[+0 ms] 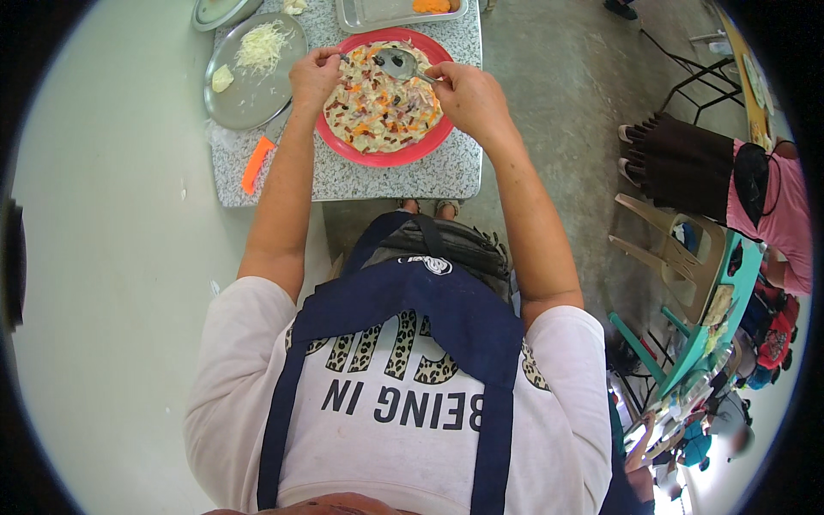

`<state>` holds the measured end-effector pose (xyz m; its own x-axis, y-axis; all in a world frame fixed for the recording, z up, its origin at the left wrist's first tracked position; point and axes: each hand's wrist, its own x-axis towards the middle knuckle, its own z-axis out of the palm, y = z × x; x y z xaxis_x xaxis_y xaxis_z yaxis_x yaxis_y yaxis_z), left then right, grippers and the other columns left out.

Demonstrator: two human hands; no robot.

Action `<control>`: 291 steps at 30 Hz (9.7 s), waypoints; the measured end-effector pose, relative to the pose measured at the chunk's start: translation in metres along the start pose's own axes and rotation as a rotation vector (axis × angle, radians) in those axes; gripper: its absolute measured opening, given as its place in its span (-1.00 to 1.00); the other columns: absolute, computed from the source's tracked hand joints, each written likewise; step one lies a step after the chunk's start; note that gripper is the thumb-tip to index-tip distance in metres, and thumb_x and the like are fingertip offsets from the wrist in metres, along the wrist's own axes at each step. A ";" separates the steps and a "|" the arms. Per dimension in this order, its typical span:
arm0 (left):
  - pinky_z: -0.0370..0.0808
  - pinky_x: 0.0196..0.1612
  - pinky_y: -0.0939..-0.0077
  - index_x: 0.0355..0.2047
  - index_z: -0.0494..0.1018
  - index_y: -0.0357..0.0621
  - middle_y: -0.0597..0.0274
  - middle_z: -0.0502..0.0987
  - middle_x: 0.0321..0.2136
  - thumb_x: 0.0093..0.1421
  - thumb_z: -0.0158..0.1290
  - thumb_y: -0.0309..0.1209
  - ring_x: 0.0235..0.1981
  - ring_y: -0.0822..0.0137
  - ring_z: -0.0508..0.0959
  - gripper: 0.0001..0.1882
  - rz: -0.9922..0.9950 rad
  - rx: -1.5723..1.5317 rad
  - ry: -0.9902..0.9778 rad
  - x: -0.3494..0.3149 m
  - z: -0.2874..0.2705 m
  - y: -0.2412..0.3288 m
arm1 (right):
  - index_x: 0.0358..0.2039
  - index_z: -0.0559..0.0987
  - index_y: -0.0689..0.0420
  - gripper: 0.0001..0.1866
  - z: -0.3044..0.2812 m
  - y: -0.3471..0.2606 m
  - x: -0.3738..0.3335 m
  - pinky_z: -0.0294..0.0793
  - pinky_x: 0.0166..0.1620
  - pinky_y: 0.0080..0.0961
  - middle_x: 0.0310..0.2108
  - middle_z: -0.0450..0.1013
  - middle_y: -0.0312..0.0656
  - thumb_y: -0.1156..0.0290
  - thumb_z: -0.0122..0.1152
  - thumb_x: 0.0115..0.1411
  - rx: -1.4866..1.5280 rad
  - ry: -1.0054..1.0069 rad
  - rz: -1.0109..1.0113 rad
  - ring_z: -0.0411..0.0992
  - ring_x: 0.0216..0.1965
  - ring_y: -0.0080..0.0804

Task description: The person spreads a white sauce over a pizza base using a spoon, then adds shredded cheese and sliced carrots by hand. The person arranges the toppings evenly across the surface of the pizza.

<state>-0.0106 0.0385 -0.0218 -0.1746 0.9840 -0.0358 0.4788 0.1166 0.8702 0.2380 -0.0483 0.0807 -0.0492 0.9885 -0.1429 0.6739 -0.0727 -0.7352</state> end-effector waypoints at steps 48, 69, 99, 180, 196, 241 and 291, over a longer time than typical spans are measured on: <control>0.53 -0.37 0.64 -0.26 0.57 -0.28 0.25 0.62 -0.47 0.11 0.14 -0.44 -0.48 0.55 0.56 -0.79 0.043 -0.022 -0.132 -0.057 -0.007 0.024 | -0.18 0.62 -0.05 -0.78 -0.008 0.031 -0.033 0.47 -0.18 -0.20 -0.21 0.56 -0.17 0.36 0.05 0.20 -0.316 0.084 0.052 0.51 -0.18 -0.13; 0.53 -0.32 0.57 -0.29 0.57 -0.29 0.12 0.62 -0.48 0.10 0.10 -0.49 -0.46 0.44 0.61 -0.82 -0.080 0.070 -0.074 -0.103 -0.053 -0.025 | -0.18 0.61 0.05 -0.77 0.022 0.013 -0.064 0.47 -0.26 -0.26 -0.31 0.55 -0.07 0.46 0.08 0.16 -0.191 -0.130 -0.159 0.52 -0.30 -0.11; 0.50 -0.39 0.65 -0.26 0.55 -0.36 0.22 0.61 -0.47 0.12 0.14 -0.47 -0.50 0.51 0.56 -0.79 -0.228 -0.007 -0.028 -0.097 -0.056 -0.041 | -0.18 0.61 0.00 -0.76 0.014 0.014 -0.069 0.47 -0.23 -0.20 -0.27 0.56 -0.12 0.46 0.05 0.17 -0.160 -0.094 -0.089 0.52 -0.24 -0.11; 0.54 -0.21 0.19 -0.28 0.58 0.00 0.13 0.47 -0.32 0.12 0.03 -0.45 -0.21 0.10 0.56 -0.82 0.669 0.593 -0.505 -0.037 0.053 0.039 | -0.22 0.58 0.06 -0.81 0.002 0.047 -0.083 0.45 -0.27 -0.27 -0.31 0.53 -0.11 0.46 0.10 0.14 -0.087 0.166 0.090 0.50 -0.30 -0.10; 0.47 -0.15 0.20 -0.30 0.53 -0.08 0.16 0.44 -0.27 0.10 0.05 -0.44 -0.20 0.11 0.53 -0.85 0.661 0.559 -0.716 -0.028 0.065 0.063 | -0.23 0.58 0.11 -0.82 -0.005 0.059 -0.098 0.45 -0.27 -0.31 -0.32 0.53 -0.07 0.46 0.10 0.15 -0.050 0.233 0.102 0.51 -0.32 -0.11; 0.47 -0.22 0.18 -0.20 0.56 0.04 0.11 0.47 -0.37 0.14 0.05 -0.27 -0.28 0.07 0.54 -0.76 0.359 0.680 -0.268 -0.002 -0.034 -0.005 | -0.20 0.58 0.03 -0.81 0.010 0.030 -0.044 0.45 -0.24 -0.30 -0.31 0.52 -0.16 0.42 0.06 0.20 -0.277 0.197 -0.013 0.51 -0.28 -0.16; 0.48 -0.28 0.20 -0.36 0.47 -0.08 0.13 0.45 -0.38 0.10 0.13 -0.31 -0.31 0.06 0.53 -0.85 0.405 0.494 -0.504 -0.088 -0.028 0.004 | -0.24 0.58 0.02 -0.83 0.025 0.025 -0.068 0.46 -0.31 -0.22 -0.38 0.51 -0.14 0.46 0.10 0.15 -0.246 -0.061 -0.141 0.50 -0.32 -0.11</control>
<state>-0.0177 -0.0512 -0.0010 0.4452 0.8915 -0.0841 0.7668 -0.3310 0.5500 0.2395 -0.1208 0.0555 -0.1939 0.9764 -0.0954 0.8152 0.1063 -0.5693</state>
